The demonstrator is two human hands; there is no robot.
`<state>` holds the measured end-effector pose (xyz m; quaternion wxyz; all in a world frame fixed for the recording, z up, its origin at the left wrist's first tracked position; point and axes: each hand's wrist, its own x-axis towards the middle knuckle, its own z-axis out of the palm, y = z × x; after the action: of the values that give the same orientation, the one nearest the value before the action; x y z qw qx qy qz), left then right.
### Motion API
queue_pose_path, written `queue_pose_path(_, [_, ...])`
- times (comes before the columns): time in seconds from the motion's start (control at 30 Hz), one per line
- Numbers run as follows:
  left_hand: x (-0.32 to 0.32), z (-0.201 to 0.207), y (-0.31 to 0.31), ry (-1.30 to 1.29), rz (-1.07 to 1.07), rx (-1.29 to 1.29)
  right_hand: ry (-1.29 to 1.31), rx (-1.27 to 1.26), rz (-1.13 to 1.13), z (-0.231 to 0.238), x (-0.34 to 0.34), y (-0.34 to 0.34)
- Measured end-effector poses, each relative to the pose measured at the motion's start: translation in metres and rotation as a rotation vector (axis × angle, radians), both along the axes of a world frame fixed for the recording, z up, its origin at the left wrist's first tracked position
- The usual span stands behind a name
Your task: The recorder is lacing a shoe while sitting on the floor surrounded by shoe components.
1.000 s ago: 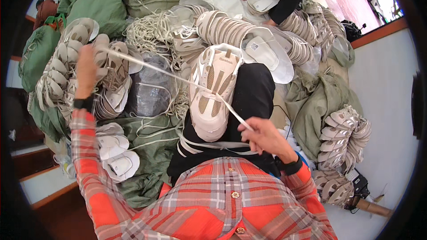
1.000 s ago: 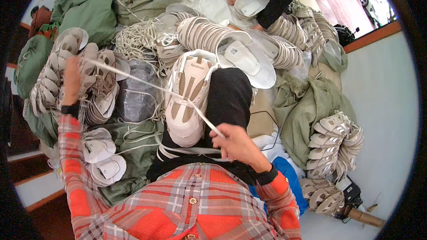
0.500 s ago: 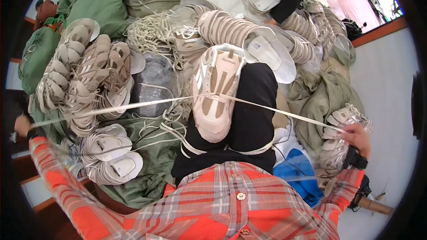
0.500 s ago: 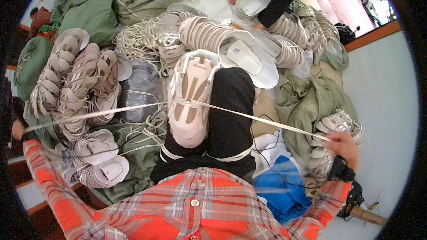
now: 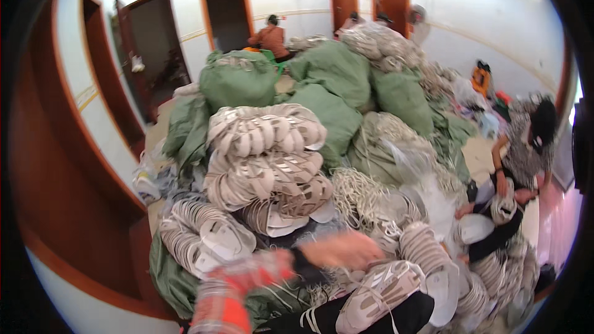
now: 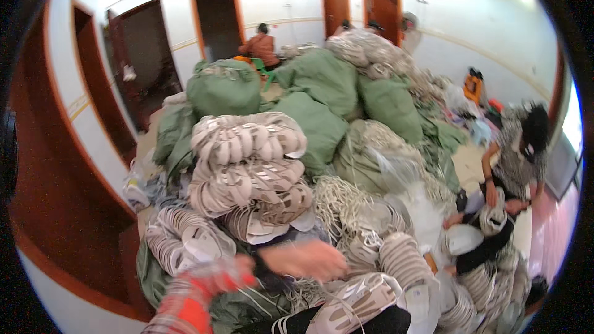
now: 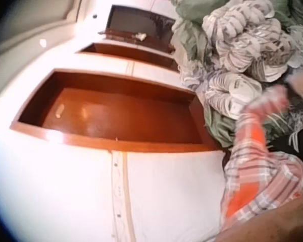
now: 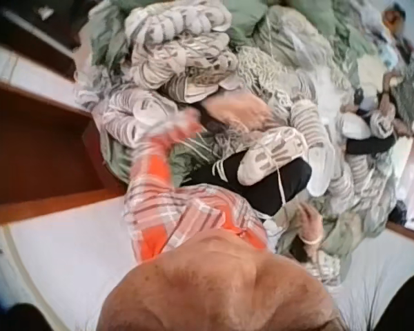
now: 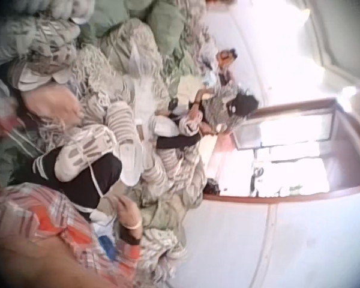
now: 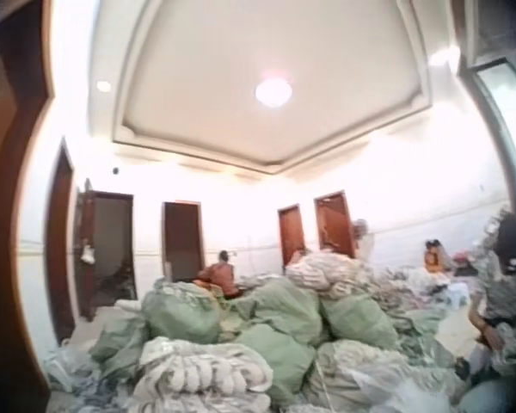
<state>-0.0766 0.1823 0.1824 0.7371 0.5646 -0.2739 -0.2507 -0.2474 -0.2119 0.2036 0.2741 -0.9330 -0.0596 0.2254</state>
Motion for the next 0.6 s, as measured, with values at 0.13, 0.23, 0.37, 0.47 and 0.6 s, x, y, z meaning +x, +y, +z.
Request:
queue_pose_path(0.13, [-0.037, -0.029, -0.157, -0.248, 0.132, 0.108, -0.024, 0.732, -0.281, 0.015, 0.047, 0.081])
queue_pose_path(0.23, [-0.044, -0.028, -0.169, -0.63, 0.227, 0.162, -0.035, 0.895, -0.402, 0.014, 0.045, 0.089])
queue_pose_path(0.37, [-0.025, -0.059, -0.162, -0.465, 0.254, 0.046, 0.066, 1.28, -0.313, -0.021, 0.035, 0.054])
queue_pose_path(0.47, [-0.042, -0.013, -0.137, -0.247, 0.248, 0.189, -0.573, 0.832, -0.005, -0.033, 0.037, 0.042])
queue_pose_path(0.6, [-0.057, -0.021, -0.148, 0.143, 0.149, 0.243, 0.006, 0.863, -0.487, 0.028, 0.053, 0.125])
